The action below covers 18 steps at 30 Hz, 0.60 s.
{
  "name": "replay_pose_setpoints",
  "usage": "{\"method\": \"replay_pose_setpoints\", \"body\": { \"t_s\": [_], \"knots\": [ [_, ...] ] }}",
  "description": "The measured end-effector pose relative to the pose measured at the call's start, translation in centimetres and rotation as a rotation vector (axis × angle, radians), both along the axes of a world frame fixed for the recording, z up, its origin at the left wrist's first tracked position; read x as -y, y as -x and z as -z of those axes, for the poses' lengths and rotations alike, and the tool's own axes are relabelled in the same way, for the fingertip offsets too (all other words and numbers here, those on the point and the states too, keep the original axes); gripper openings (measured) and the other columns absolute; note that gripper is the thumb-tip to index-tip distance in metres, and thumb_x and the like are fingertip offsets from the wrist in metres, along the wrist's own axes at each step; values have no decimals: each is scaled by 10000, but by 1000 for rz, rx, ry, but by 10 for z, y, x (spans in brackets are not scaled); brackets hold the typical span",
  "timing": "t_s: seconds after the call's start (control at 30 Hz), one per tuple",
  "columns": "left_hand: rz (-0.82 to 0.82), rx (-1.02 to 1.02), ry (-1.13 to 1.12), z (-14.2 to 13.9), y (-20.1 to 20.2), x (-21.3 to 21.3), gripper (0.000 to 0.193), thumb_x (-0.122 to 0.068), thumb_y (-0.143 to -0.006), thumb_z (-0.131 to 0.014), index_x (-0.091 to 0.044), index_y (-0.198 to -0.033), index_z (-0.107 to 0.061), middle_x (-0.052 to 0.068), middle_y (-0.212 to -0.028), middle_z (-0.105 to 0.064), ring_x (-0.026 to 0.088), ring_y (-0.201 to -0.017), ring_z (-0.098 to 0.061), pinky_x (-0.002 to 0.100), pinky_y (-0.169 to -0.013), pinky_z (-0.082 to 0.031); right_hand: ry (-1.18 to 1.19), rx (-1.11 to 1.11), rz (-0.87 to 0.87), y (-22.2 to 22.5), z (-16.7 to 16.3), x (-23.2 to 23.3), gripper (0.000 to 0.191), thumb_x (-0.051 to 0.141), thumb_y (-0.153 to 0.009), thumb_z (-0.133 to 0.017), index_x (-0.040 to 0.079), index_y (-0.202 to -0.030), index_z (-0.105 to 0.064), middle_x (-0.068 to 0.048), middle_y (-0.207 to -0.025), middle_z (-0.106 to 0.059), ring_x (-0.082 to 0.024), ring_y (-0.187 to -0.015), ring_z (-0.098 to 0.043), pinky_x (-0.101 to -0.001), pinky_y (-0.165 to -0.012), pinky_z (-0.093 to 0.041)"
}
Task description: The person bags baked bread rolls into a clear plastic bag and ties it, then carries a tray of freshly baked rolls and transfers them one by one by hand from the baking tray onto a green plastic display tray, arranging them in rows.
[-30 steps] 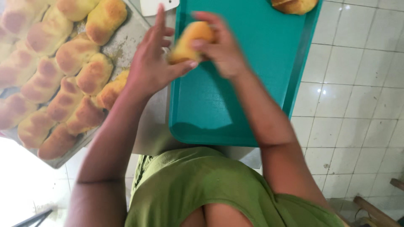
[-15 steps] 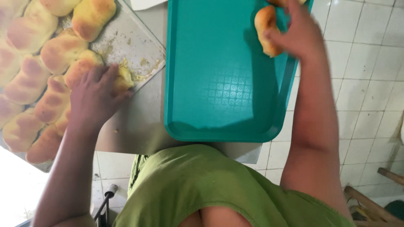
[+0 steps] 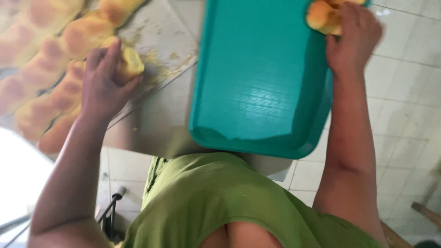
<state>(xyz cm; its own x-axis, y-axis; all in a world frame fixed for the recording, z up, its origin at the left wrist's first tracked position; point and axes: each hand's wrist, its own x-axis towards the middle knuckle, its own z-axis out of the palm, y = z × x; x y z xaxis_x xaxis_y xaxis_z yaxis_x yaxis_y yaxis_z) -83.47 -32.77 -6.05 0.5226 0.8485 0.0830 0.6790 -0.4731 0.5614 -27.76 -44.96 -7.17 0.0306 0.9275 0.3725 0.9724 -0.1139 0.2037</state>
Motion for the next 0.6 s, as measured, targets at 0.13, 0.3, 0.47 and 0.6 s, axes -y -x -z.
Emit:
{"method": "replay_pose_setpoints", "body": {
  "t_s": [0.13,0.3,0.47,0.6],
  "knots": [
    [-103,146,241,-1,8,-11,1048,-105,-798,-951,-95,-1669,-367,120,-1309,-523,236,-1132,-593,364,-992,-564,-2,-735,-227,87,-20,-19,484,102,-942,-765,78,-1394,-593,-130,-1415,-597,-337,-1374,-574,-452,-1206,-465],
    [-105,245,290,-1,-2,-10,1294,-73,-739,-958,-88,-1697,-89,114,-1432,-477,245,-1087,-577,345,-929,-567,509,-1827,-283,300,27,-79,799,179,-932,-835,138,-1602,-404,-71,-1392,-577,-169,-1139,-619,-328,-965,-602],
    [0,202,42,-7,26,10,995,-184,-931,-854,-67,-1657,-183,151,-1517,-507,313,-1274,-611,420,-1041,-570,392,-2023,-643,361,67,-106,804,-25,-964,-834,86,-1597,-350,-75,-1548,-475,-164,-1386,-533,-343,-1148,-518],
    [-7,-123,-167,-2,60,30,748,-337,-818,-873,-119,-1472,-583,145,-1357,-623,348,-1237,-617,488,-961,-539,544,-2076,-410,335,62,-97,597,-16,-953,-779,51,-1471,-489,-79,-1302,-645,-160,-1211,-636,-327,-1072,-556]
  ]
}}
